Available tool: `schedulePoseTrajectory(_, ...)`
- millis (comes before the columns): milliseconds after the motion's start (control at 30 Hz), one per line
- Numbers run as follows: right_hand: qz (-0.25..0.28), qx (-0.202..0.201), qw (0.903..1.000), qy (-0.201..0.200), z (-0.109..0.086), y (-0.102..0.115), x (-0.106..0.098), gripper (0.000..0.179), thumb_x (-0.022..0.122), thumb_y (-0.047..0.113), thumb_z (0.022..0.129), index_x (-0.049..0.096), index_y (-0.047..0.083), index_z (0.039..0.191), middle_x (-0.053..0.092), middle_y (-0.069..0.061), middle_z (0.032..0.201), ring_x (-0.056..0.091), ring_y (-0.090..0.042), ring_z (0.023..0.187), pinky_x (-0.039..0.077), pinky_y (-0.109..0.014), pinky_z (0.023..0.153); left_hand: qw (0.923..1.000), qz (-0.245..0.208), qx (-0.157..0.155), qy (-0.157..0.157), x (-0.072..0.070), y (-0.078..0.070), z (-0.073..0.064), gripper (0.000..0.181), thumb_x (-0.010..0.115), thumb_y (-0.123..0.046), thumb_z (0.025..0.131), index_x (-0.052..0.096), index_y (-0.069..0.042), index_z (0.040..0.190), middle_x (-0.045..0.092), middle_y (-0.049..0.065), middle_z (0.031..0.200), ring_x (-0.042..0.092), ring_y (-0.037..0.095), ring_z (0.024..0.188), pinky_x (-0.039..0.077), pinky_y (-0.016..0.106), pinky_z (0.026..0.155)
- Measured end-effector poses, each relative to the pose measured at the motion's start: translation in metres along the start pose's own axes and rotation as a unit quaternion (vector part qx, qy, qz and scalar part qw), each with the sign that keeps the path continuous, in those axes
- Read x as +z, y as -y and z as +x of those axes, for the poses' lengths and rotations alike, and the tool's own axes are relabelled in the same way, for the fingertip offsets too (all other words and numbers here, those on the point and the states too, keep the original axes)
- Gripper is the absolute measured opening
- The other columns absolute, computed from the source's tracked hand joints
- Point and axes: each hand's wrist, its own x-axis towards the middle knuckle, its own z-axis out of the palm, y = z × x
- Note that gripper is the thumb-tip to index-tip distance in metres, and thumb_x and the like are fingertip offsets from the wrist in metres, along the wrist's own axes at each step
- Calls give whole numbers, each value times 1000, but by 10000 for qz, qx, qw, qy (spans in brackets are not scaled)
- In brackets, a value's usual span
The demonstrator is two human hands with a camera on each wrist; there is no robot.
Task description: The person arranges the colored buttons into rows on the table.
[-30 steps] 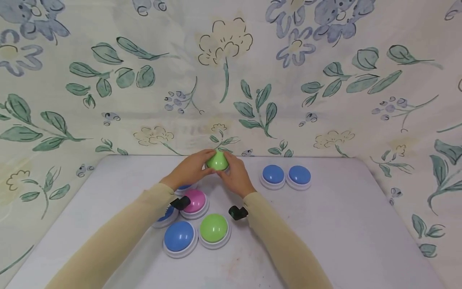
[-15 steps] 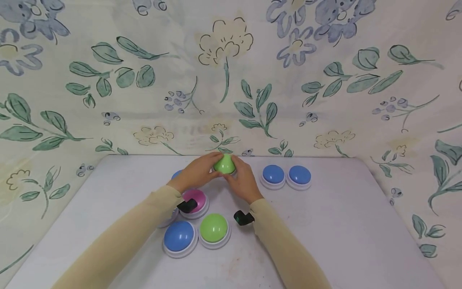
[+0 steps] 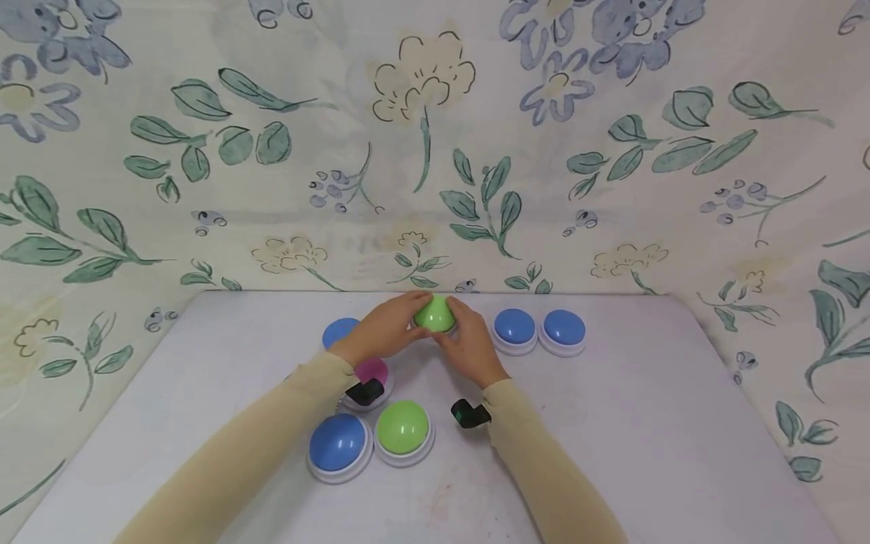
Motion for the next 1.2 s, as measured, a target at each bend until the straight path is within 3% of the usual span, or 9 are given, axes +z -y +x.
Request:
schedulePoseTrajectory(567, -130, 136, 9998, 105, -8, -8, -9, 65, 70, 10, 95, 39, -11, 148, 44, -26, 150, 48, -39, 135, 45, -50, 108, 9997, -137, -29, 175, 12, -8, 8, 65, 66, -23, 98, 39, 7, 149, 42, 20, 154, 43, 32, 141, 35, 40, 117)
schedulePoseTrajectory(1200, -184, 416, 9987, 208, -10, -17, -10, 66, 70, 7, 94, 37, -14, 147, 41, -29, 151, 43, -41, 139, 37, -50, 115, 9996, 104, -183, 194, 24, -18, 17, 62, 71, -21, 95, 45, 6, 145, 48, 19, 149, 52, 30, 133, 41, 39, 113)
